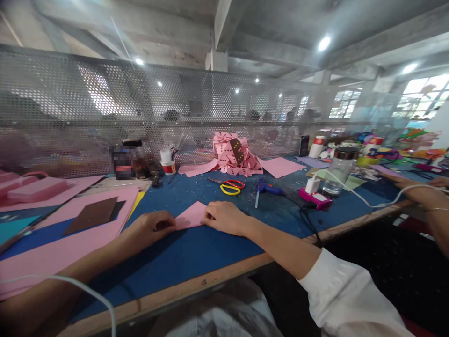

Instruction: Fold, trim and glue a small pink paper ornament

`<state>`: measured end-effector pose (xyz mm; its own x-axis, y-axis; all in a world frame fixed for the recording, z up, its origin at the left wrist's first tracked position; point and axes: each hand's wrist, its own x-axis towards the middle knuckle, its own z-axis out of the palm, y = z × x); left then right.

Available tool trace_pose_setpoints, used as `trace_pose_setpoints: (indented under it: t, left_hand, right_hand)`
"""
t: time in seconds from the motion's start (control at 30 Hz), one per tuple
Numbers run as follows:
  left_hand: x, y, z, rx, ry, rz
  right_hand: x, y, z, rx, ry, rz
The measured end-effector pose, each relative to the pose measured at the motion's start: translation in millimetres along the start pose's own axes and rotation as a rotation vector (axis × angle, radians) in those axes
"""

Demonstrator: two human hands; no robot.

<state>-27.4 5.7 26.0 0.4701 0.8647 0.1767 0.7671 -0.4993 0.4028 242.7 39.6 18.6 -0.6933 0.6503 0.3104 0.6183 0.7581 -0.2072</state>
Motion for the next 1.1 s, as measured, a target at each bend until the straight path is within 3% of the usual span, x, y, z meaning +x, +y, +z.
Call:
trace_pose_setpoints:
  t: [0.3,0.77,1.1]
  left_hand:
    - [2.5,-0.8,0.0,0.038,0.013,-0.091]
    - [2.5,-13.2,-0.4,0.019,0.008,-0.079]
    - [-0.8,1.6,-3.8,0.034,0.001,0.086]
  right_hand:
    - [0.9,2.4,1.7,0.028,-0.006,0.067]
    - [2.3,4.6,0.7,0.038,-0.028,0.097]
    - [3.1,5.2,-0.2,0.055,-0.043,0.106]
